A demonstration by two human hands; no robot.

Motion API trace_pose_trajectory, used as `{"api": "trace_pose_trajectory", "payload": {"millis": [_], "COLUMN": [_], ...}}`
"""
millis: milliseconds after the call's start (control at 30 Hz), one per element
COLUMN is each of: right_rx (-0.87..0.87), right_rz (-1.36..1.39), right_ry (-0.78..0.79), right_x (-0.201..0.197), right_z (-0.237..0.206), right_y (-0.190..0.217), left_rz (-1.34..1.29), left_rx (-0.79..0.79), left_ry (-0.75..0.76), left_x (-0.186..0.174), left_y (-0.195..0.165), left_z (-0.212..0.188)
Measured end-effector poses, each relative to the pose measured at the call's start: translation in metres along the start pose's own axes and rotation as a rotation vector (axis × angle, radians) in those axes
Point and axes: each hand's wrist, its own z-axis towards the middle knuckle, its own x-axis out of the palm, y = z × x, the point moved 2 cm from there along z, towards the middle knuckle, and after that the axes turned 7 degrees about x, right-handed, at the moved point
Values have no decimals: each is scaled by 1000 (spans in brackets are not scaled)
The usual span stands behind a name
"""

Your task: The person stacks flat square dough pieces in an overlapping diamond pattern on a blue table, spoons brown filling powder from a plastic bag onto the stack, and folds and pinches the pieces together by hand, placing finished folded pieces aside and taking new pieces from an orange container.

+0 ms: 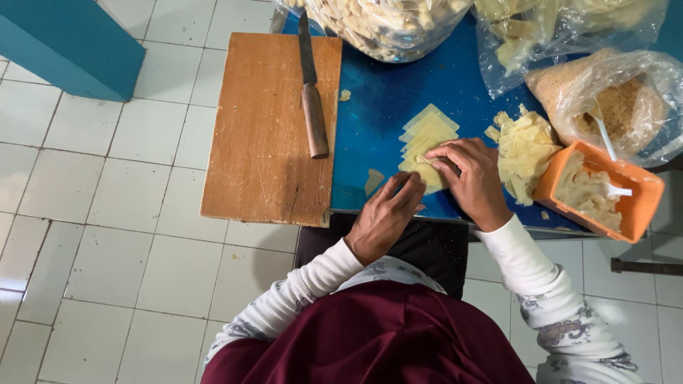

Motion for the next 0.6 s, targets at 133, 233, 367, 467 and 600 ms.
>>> {"api": "trace_pose_trajectory", "payload": {"millis": [133,233,367,467,600], "right_rx": [-2,22,-26,-71,96], "right_rz": [4,42,19,-41,272], "right_ry": [31,19,-82,-182,-168], "right_x": [-6,-10,-15,-20,-25], "right_z": [3,2,-2,-6,-8], "right_y": [-5,-5,1,6,8], "left_rz": [0,-22,-56,-40,-95], "left_rx": [3,-15,-35,-27,-78], "left_ry": [-3,-16,-58,-59,-94], "left_x": [-2,0,1,2,-1], "left_y": [0,0,2,3,2], "left_z": [0,1,0,1,6]}}
